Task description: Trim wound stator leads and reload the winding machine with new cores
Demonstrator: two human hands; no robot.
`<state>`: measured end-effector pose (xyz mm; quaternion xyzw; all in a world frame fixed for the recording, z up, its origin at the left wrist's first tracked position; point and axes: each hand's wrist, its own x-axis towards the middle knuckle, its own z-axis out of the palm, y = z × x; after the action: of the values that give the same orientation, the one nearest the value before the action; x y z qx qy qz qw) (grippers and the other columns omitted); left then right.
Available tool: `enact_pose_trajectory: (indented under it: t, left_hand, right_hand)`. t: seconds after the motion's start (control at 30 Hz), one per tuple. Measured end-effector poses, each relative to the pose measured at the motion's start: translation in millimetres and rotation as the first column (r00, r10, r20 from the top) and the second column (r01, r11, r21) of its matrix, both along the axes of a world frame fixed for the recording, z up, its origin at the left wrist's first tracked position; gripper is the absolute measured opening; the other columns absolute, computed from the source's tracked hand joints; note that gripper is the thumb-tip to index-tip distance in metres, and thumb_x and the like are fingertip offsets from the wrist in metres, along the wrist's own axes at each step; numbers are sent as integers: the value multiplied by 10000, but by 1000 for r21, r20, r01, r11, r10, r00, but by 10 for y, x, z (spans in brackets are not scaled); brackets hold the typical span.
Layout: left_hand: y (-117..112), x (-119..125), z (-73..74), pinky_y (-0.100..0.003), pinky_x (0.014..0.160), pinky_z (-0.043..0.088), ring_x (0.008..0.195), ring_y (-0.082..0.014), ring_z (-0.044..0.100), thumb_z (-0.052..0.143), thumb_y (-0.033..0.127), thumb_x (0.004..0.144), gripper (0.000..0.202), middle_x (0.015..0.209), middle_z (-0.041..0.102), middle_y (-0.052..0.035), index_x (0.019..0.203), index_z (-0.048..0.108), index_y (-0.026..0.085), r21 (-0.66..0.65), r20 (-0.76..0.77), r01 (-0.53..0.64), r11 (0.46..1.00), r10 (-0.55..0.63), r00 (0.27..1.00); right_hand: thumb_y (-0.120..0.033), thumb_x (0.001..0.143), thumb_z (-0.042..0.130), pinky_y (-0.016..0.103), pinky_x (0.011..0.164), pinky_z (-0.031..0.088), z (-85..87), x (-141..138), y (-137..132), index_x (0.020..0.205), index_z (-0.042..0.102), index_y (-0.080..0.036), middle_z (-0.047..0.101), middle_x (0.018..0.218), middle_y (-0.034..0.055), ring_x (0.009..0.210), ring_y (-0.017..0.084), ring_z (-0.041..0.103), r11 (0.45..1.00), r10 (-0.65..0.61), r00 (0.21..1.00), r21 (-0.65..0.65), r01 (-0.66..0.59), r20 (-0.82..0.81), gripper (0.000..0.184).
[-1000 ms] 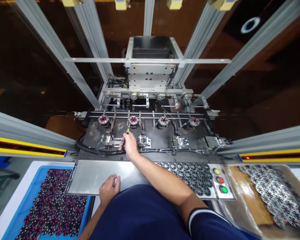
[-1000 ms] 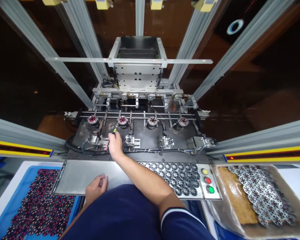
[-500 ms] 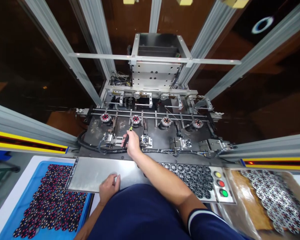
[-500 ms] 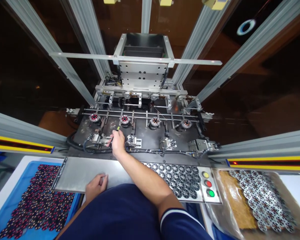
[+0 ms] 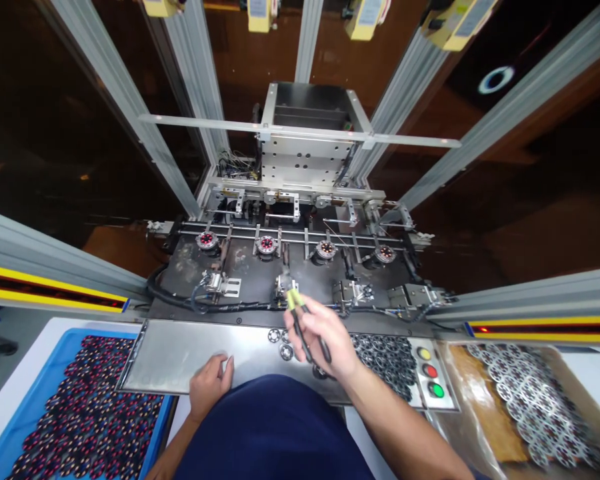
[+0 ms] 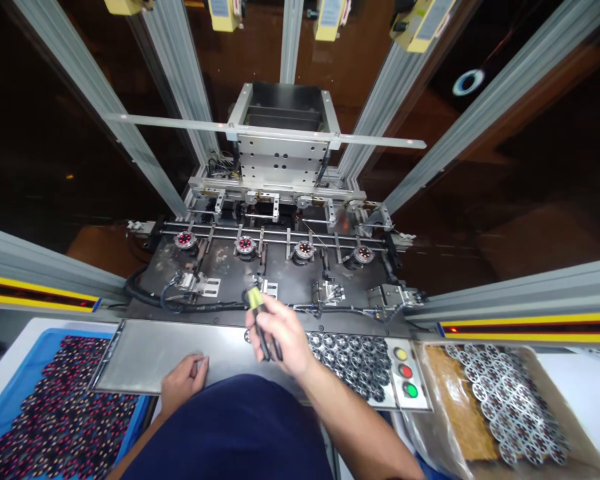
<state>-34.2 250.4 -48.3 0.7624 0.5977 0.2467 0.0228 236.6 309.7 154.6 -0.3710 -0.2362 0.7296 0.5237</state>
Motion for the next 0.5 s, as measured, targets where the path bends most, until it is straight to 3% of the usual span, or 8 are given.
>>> enact_pose_trajectory:
  t: [0.1,0.27,0.5]
  left_hand:
    - [-6,-1,13,-207,529,411,473,-97,583,563,358,931,224,520,542,58,854,681,183,8,6,2,1000,-2,1000]
    - [-15,11,50,-202,515,404,479,-96,586,587,363,912,209,526,544,60,857,680,184,5,7,-3,1000,3,1000]
    - [-19,13,61,-196,491,395,463,-93,578,591,385,904,215,523,544,66,868,674,190,-31,-13,-23,999,23,1000]
  right_hand:
    - [-360,777,702,210,384,488,-245,297,157,939,628,-189,650,774,5,517,113,585,976,-211,971,-29,216,116,247]
    - [-379,880,640,209,417,482,-643,531,385,884,585,-168,628,724,-18,525,105,585,935,-322,935,-105,339,153,218]
    - [-397,981,549,205,484,485,-758,575,457,1023,599,-140,616,789,-14,560,80,566,915,-350,928,-168,368,128,265]
